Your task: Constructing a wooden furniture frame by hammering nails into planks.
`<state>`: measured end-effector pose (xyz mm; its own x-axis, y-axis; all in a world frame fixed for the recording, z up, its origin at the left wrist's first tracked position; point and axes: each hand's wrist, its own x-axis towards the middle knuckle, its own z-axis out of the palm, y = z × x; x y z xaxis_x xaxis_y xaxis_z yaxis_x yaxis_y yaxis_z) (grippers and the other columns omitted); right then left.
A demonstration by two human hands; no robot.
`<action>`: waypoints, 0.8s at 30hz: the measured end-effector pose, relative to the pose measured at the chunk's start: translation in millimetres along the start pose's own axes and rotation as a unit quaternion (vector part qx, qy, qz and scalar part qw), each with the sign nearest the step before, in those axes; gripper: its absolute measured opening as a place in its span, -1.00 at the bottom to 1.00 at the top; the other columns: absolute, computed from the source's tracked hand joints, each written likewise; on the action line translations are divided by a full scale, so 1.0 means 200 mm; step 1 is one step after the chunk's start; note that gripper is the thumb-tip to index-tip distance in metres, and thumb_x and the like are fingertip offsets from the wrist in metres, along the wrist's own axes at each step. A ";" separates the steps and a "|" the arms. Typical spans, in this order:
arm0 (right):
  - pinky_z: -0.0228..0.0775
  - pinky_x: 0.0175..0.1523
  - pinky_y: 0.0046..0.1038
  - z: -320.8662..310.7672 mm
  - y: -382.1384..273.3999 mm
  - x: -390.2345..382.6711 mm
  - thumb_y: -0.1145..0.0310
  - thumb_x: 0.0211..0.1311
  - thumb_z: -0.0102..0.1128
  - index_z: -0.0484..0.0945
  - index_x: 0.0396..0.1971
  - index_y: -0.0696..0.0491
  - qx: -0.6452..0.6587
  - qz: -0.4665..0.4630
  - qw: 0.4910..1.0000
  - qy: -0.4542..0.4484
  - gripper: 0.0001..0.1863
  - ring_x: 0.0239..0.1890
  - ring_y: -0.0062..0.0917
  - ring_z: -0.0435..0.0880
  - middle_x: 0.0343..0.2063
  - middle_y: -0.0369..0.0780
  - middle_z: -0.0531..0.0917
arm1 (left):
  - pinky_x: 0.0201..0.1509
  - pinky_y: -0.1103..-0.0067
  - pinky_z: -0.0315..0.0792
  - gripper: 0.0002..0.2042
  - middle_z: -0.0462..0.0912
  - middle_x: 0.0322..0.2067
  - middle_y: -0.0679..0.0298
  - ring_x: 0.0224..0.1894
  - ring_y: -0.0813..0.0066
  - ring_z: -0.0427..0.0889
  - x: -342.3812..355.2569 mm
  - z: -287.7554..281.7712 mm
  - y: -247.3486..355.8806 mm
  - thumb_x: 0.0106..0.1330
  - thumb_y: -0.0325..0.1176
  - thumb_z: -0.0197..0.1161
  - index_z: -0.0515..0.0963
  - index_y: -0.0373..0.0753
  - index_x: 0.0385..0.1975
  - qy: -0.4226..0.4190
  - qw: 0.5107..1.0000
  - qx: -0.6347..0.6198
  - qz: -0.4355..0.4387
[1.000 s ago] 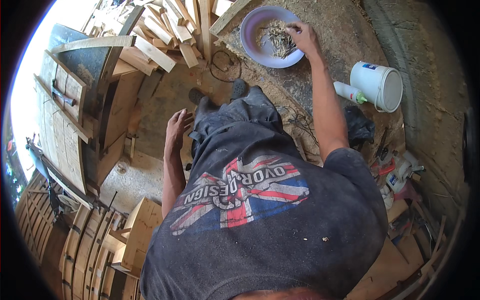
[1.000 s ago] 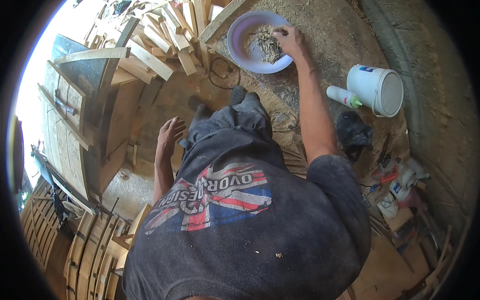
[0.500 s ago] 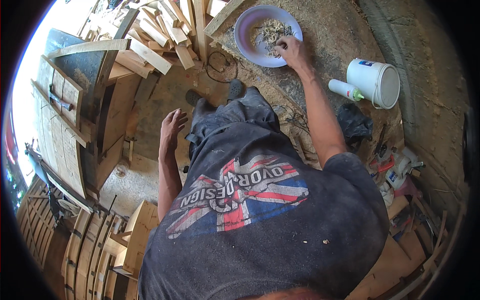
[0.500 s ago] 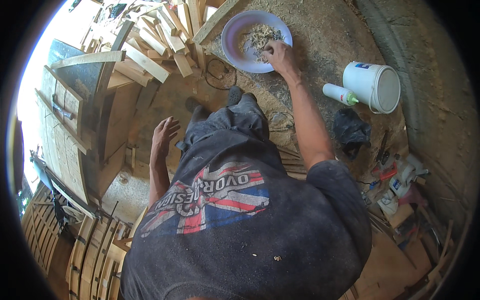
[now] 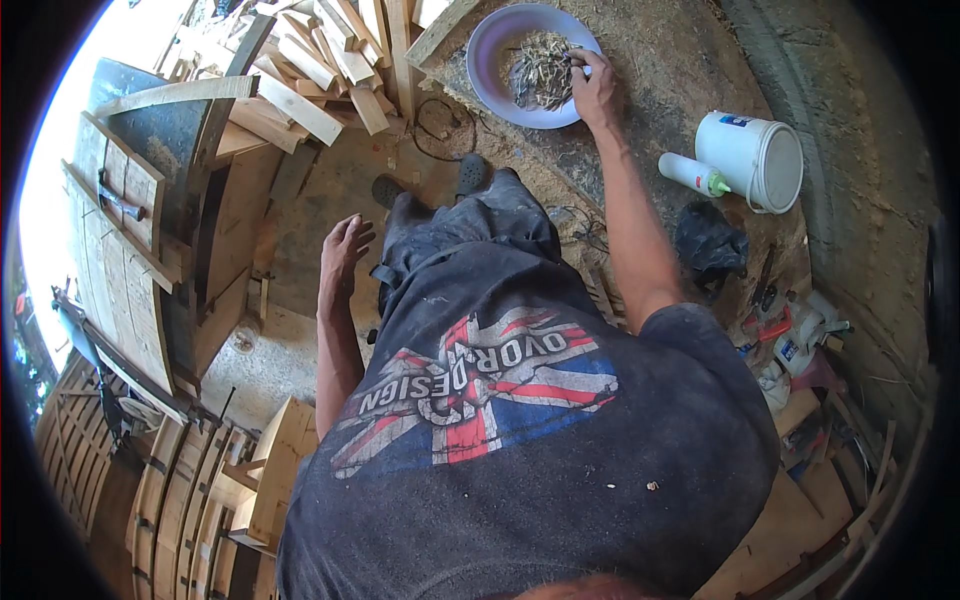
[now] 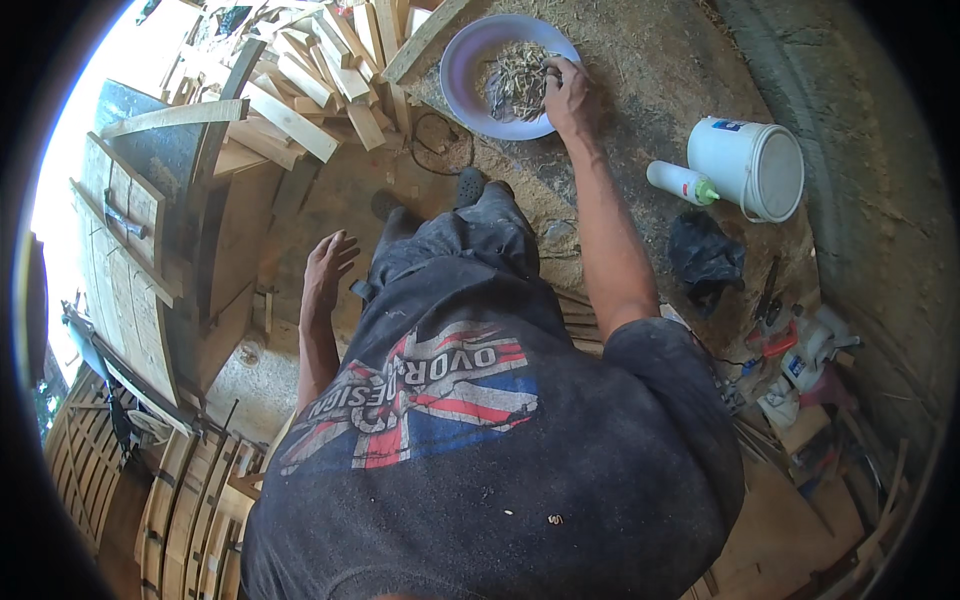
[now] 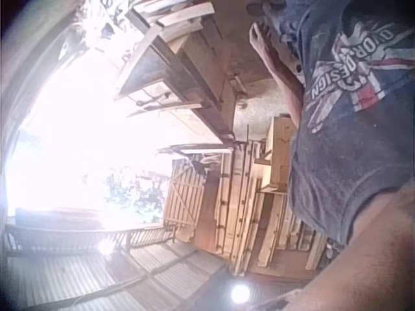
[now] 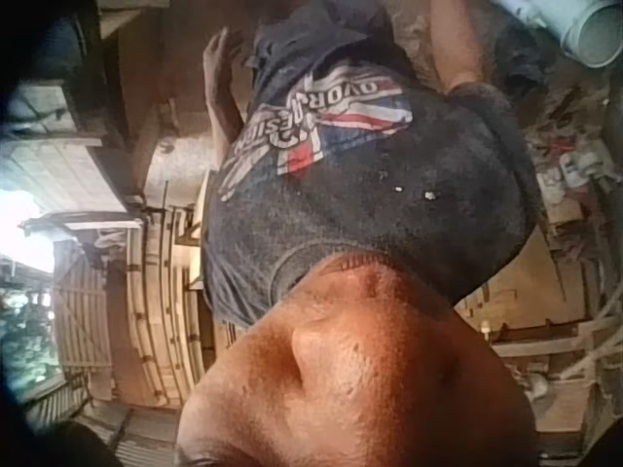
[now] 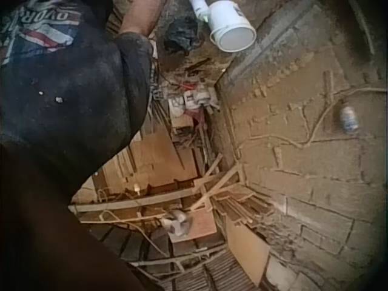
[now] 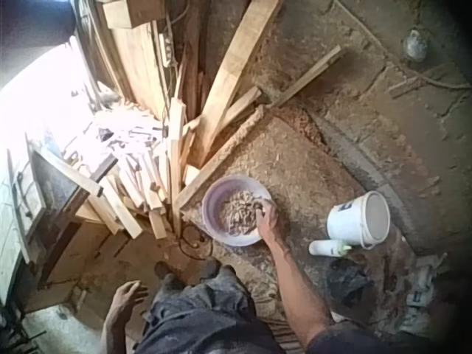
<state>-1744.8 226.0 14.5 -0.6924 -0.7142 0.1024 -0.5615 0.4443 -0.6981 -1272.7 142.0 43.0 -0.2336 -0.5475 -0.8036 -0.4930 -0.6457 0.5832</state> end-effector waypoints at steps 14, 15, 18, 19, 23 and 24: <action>0.50 -0.01 -0.21 0.06 -0.03 0.00 0.35 0.26 0.28 0.67 -0.13 -0.04 -0.122 -0.085 0.974 -0.169 -0.81 -0.16 -0.19 0.64 -0.24 -0.14 0.59 | 0.29 0.36 0.40 -0.42 0.57 0.19 0.00 0.21 0.19 0.59 0.00 -0.02 -0.04 0.50 0.00 0.12 0.37 -0.35 0.31 0.004 1.000 0.006 0.004; 0.50 -0.01 -0.21 0.05 0.00 0.01 0.35 0.26 0.28 0.67 -0.13 -0.04 -0.124 -0.086 0.974 -0.169 -0.81 -0.16 -0.19 0.64 -0.24 -0.14 0.59 | 0.29 0.36 0.40 -0.42 0.57 0.19 0.01 0.21 0.19 0.59 -0.01 -0.03 -0.04 0.50 0.00 0.12 0.37 -0.35 0.31 0.009 1.000 0.004 0.002; 0.49 -0.02 -0.19 0.01 0.02 0.00 0.37 0.26 0.27 0.66 -0.16 0.00 -0.075 -0.092 0.983 -0.142 -0.83 -0.15 -0.17 0.64 -0.24 -0.12 0.59 | 0.29 0.36 0.41 -0.44 0.58 0.19 0.01 0.21 0.20 0.60 -0.01 -0.03 -0.05 0.51 -0.02 0.11 0.38 -0.34 0.31 0.012 1.000 -0.004 -0.003; 0.51 -0.03 -0.20 -0.01 0.00 0.00 0.42 0.25 0.28 0.65 -0.17 0.03 -0.083 -0.083 0.985 -0.130 -0.84 -0.16 -0.16 0.65 -0.25 -0.08 0.59 | 0.29 0.36 0.41 -0.44 0.58 0.19 0.01 0.21 0.20 0.60 -0.01 -0.03 -0.05 0.51 -0.02 0.11 0.38 -0.34 0.31 0.014 1.000 -0.004 -0.004; 0.54 -0.01 -0.21 -0.02 0.00 -0.02 0.50 0.23 0.27 0.65 -0.17 0.09 -0.126 -0.086 0.987 -0.059 -0.82 -0.15 -0.16 0.64 -0.24 -0.04 0.57 | 0.29 0.36 0.41 -0.45 0.58 0.19 0.03 0.21 0.20 0.60 0.02 -0.01 -0.06 0.51 -0.03 0.11 0.38 -0.34 0.30 -0.004 1.000 0.006 -0.004; 0.54 -0.01 -0.21 -0.01 -0.01 -0.03 0.50 0.23 0.27 0.65 -0.17 0.09 -0.127 -0.086 0.986 -0.059 -0.82 -0.15 -0.16 0.64 -0.24 -0.04 0.57 | 0.29 0.36 0.41 -0.45 0.58 0.19 0.03 0.21 0.20 0.60 0.03 -0.01 -0.06 0.51 -0.03 0.10 0.38 -0.34 0.30 -0.010 1.000 0.013 -0.006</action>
<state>-1741.1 230.5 16.8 -0.5286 -0.8417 0.1103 -0.7715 0.4223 -0.4759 -1266.7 145.5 31.8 -0.2438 -0.5288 -0.8130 -0.5180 -0.6377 0.5701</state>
